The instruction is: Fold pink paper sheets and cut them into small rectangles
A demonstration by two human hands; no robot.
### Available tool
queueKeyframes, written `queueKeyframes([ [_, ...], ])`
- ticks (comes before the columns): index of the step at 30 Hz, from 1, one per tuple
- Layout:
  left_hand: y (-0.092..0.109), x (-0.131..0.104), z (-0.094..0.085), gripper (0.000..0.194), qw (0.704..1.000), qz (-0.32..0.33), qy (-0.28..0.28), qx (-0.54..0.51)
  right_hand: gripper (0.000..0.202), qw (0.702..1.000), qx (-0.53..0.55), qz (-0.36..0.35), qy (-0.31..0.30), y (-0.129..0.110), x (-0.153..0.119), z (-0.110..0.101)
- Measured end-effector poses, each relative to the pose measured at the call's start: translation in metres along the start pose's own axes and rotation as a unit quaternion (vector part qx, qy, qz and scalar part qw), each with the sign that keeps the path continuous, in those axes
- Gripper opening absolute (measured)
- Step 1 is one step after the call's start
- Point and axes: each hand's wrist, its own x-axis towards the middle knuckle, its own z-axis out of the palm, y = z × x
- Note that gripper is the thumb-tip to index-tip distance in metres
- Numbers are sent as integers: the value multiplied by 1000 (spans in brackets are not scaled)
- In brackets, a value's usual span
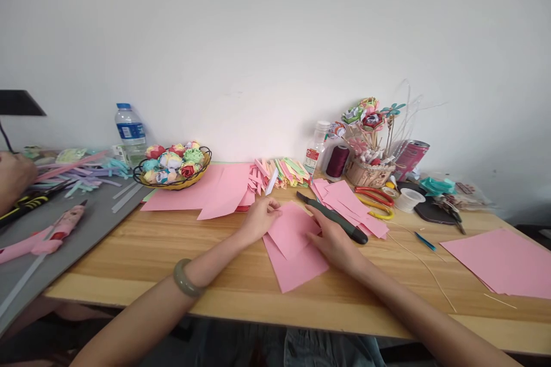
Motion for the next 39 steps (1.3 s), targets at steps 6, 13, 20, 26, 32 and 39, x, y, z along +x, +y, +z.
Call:
queueKeyframes([
  [6, 2, 2, -4, 13, 996, 3, 55, -73, 26, 989, 139, 46, -5, 11, 11, -7],
  [13, 36, -37, -12, 5, 977, 170, -69, 109, 37, 965, 225, 113, 78, 26, 10, -33],
  [20, 46, -80, -28, 53, 826, 307, -424, 209, 71, 952, 268, 122, 82, 29, -16, -52],
  [26, 14, -48, -34, 44, 873, 242, -296, 304, 60, 967, 211, 110, 94, 15, -42, -54],
  [32, 29, -64, -19, 50, 882, 301, -170, 319, 47, 971, 200, 124, -31, -5, -59, -46],
  [39, 41, -90, -10, 40, 896, 265, -220, 280, 58, 928, 282, 134, -203, -11, -68, -36],
])
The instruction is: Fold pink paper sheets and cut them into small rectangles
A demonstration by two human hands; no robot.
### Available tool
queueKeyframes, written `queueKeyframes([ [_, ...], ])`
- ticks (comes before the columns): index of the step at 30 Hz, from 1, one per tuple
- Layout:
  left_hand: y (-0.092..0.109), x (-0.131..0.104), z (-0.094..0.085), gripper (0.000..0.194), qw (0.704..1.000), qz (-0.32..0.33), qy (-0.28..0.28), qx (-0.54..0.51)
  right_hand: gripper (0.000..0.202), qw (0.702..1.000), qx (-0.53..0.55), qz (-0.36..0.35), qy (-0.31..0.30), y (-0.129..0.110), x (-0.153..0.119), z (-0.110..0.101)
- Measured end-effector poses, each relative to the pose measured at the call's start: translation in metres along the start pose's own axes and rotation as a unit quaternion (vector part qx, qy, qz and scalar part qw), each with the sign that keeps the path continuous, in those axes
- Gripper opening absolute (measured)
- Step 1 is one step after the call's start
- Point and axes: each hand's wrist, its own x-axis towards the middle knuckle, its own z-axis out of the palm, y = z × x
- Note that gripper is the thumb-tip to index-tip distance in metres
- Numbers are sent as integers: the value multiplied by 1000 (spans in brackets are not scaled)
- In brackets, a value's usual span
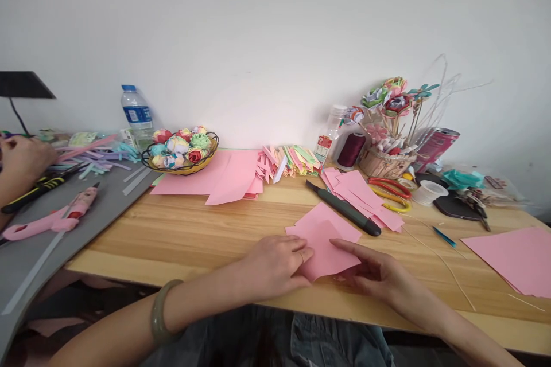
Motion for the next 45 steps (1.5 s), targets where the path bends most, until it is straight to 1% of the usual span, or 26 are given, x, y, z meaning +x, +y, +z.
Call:
queueKeyframes([
  [2, 0, -3, 2, 52, 1000, -4, -1, 0, 44, 996, -68, -40, 40, 6, 2, -1],
  [3, 0, -4, 3, 58, 1000, -4, -1, 4, 37, 989, -117, -70, 63, 9, 3, -2],
  [4, 0, -5, 4, 62, 1000, -5, -1, 10, 31, 976, -169, -106, 85, 12, 4, -3],
  [6, 2, -7, 6, 67, 1000, -7, 4, 22, 26, 938, -269, -178, 128, 16, 6, -3],
  [8, 6, -10, 7, 64, 999, -13, 13, 31, 22, 899, -338, -227, 158, 17, 7, -3],
  [9, 7, -11, 8, 58, 999, -15, 18, 33, 20, 889, -355, -240, 161, 17, 7, -3],
  [10, 9, -13, 9, 50, 999, -17, 23, 34, 18, 886, -361, -248, 151, 16, 8, -2],
  [13, 10, -14, 12, 25, 999, -20, 47, 17, 18, 907, -334, -236, 97, 11, 10, -1],
  [15, 7, -12, 11, 25, 996, -41, 69, -27, 22, 924, -311, -204, 87, 9, 13, 0],
  [17, 4, -8, 7, 27, 987, -113, 76, -85, 25, 935, -296, -165, 106, 7, 18, 0],
  [20, -2, 0, -1, 18, 951, -247, 80, -166, 25, 946, -278, -111, 126, 4, 27, 1],
  [21, -4, 2, -3, 23, 940, -274, 85, -183, 24, 948, -276, -98, 127, 2, 31, 1],
  [22, -5, 3, -5, 32, 933, -288, 92, -195, 21, 948, -277, -90, 127, 1, 34, 1],
  [23, -7, 4, -5, 40, 930, -291, 100, -198, 19, 947, -283, -86, 128, -1, 37, 2],
  [24, -8, 5, -5, 44, 933, -286, 104, -194, 19, 944, -292, -84, 130, -2, 39, 2],
  [26, -10, 6, -4, 36, 946, -261, 93, -168, 23, 937, -312, -88, 133, -3, 44, 3],
  [28, -12, 8, -2, 25, 958, -238, 70, -141, 27, 933, -324, -91, 130, -3, 47, 5],
  [29, -13, 9, -2, 24, 962, -237, 54, -128, 28, 932, -327, -92, 129, -3, 48, 5],
  [32, -15, 13, -4, 29, 963, -249, 13, -101, 26, 925, -340, -99, 135, -1, 49, 7],
  [34, -17, 16, -8, 29, 965, -245, -4, -92, 24, 918, -352, -107, 144, 0, 48, 7],
  [37, -23, 21, -11, 26, 965, -243, -16, -93, 21, 900, -384, -127, 162, 3, 47, 6],
  [39, -28, 25, -12, 19, 964, -242, -24, -107, 22, 895, -389, -141, 168, 3, 48, 4],
  [40, -31, 27, -12, 14, 964, -238, -24, -115, 22, 903, -370, -144, 167, 3, 48, 3],
  [42, -38, 31, -12, 5, 965, -225, -13, -134, 23, 934, -289, -134, 161, 2, 52, -1],
  [43, -42, 34, -13, 4, 964, -220, -1, -148, 25, 949, -244, -124, 157, 0, 54, -4],
  [45, -49, 40, -15, 1, 957, -217, 34, -190, 27, 968, -178, -98, 149, -5, 59, -12],
])
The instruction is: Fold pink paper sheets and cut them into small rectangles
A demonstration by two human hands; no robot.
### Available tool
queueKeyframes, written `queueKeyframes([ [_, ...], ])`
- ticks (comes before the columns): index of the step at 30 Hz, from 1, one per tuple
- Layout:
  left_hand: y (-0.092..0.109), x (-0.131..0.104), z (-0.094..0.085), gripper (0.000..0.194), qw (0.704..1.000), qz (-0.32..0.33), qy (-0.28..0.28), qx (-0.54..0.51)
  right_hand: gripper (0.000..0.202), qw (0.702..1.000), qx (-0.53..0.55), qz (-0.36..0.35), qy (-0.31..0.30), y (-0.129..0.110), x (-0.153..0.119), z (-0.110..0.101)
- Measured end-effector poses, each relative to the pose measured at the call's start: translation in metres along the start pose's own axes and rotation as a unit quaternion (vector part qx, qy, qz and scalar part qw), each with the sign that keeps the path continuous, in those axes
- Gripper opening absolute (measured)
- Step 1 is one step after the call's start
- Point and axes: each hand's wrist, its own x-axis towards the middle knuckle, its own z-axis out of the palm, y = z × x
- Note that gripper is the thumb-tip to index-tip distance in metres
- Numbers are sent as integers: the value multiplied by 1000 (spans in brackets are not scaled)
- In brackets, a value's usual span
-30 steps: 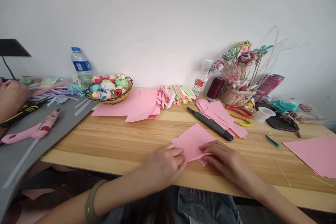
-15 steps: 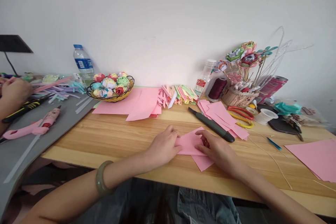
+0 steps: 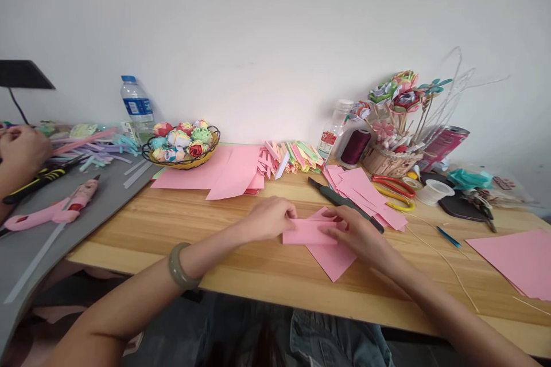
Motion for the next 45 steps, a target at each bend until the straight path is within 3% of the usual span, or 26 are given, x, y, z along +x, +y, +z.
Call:
queueKeyframes([
  [4, -2, 17, -7, 7, 983, -7, 66, -173, 36, 997, 59, 47, 12, -5, 18, -15],
  [8, 0, 28, -8, 13, 931, -26, 117, -344, 43, 989, 116, 67, 55, -14, 29, -23],
  [11, 1, 29, -3, 18, 900, -37, 151, -408, 46, 985, 151, 68, 57, -21, 28, -23],
  [19, 1, 24, 4, 27, 847, -36, 174, -500, 43, 976, 189, 80, 77, -16, 23, -24],
  [28, 6, 16, 1, 25, 847, -30, 211, -487, 44, 973, 200, 38, 111, -15, 21, -25],
  [34, 8, 14, 0, 23, 849, -18, 216, -482, 30, 965, 227, 2, 134, -13, 23, -25],
  [45, 8, 13, -1, 22, 854, -15, 229, -467, 23, 954, 252, -14, 163, -11, 22, -25],
])
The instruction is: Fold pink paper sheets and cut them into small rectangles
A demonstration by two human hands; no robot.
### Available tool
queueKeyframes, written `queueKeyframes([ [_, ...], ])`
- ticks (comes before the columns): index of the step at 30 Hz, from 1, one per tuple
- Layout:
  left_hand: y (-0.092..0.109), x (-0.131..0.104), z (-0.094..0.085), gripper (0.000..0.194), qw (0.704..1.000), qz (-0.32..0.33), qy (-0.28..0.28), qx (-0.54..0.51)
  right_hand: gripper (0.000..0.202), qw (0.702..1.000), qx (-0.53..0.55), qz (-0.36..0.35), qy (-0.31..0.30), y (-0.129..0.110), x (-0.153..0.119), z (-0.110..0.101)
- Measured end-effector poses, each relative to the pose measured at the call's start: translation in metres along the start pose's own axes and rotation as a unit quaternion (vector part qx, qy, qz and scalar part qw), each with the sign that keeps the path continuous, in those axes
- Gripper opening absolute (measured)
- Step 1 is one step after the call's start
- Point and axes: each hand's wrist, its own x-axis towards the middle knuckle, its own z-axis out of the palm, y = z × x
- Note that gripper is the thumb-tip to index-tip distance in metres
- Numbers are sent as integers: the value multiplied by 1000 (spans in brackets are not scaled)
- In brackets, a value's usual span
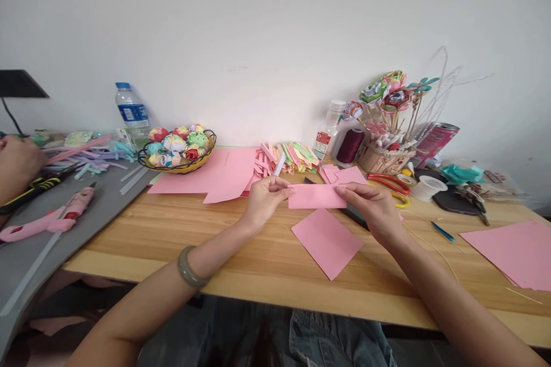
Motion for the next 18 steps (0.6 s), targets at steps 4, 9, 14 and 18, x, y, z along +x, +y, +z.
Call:
queueKeyframes([
  [4, -1, 0, 0, 21, 1000, 3, -3, -5, 21, 1000, 1, -6, -2, 1, 0, 0],
  [9, 0, -1, 0, 22, 1000, 5, -2, -3, 19, 1000, 1, -18, -12, 2, 0, -1],
  [14, -2, 0, -2, 20, 1000, 30, -10, 4, 19, 999, 2, -36, -26, 2, 0, -3],
  [18, -4, 1, -4, 17, 999, 45, -22, 19, 17, 999, 3, -48, -25, 2, -1, -4],
])
